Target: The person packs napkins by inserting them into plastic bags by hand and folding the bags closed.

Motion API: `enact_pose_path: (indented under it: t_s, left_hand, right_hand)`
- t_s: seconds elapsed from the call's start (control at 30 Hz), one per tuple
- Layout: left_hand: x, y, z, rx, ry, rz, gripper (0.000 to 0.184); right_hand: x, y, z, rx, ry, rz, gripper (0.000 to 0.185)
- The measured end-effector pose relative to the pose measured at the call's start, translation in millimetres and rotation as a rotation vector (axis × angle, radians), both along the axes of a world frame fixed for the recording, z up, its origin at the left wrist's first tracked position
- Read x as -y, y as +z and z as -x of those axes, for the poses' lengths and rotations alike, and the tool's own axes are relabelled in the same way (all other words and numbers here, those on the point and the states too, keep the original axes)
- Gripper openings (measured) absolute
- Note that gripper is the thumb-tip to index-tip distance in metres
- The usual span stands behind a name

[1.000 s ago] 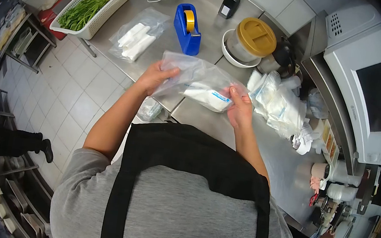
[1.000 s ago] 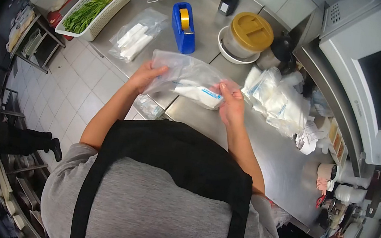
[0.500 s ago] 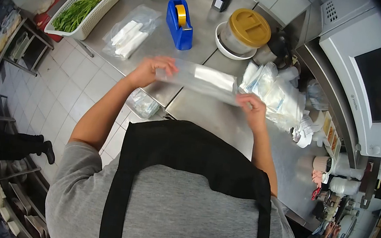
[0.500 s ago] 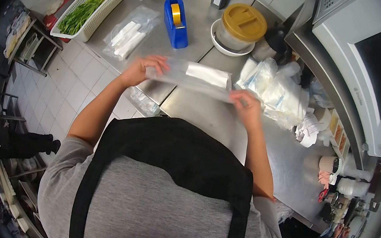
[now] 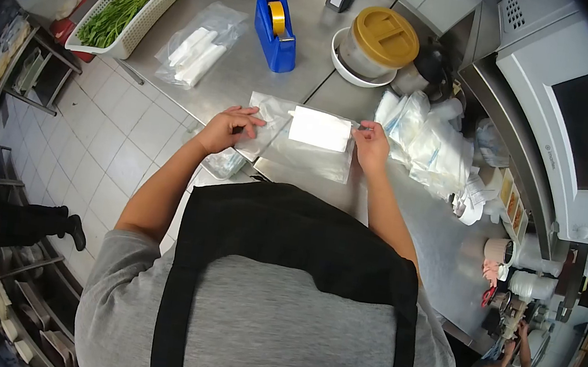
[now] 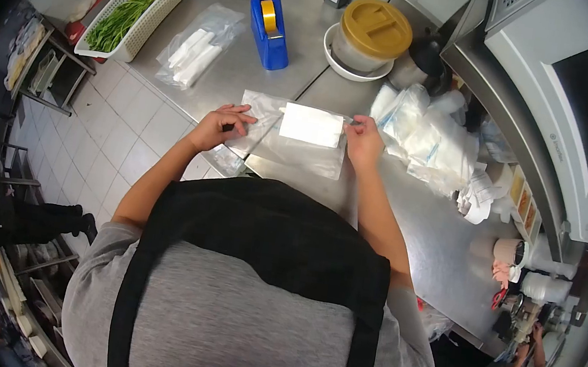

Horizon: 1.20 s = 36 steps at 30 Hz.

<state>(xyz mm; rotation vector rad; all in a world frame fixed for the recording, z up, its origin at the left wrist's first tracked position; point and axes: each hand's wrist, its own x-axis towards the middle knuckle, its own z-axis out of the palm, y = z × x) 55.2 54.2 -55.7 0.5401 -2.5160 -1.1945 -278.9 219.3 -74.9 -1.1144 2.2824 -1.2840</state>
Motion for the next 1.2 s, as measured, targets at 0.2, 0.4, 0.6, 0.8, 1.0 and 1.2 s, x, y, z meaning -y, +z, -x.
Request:
enact_pose_path:
  t_s: [0.2,0.4,0.6,0.8,1.0,1.2]
  left_hand:
    - [0.4,2.5,0.4,0.005,0.005,-0.010,0.017]
    - [0.1,0.1,0.5,-0.010,0.007,-0.004,0.018]
    - [-9.9,8.9,0.9,-0.104,0.049,-0.018,0.022]
    - [-4.7,7.2,12.4,-0.169,0.017,-0.064,0.014]
    - [-8.1,3.2,11.2,-0.175,0.244,-0.499,0.015]
    - [-5.0,-23.6,8.8,-0.058,0.475,-0.204,0.017]
  right_hand:
    - [-2.5,-12.1,15.4,0.221,-0.149,0.080,0.031]
    - [2.0,-2.0,2.2,-0.014,-0.031,0.104,0.029]
    - [-38.6,13.1,0.8,-0.335,0.251,0.160,0.040]
    - [-67.8,67.3,-58.6,-0.604,0.651,0.069,0.054]
    - [-50.0,7.4,-20.8,-0.249,0.416,0.129,0.027]
    - [-31.6,-0.7,-17.9,0.118,0.283,0.149,0.012]
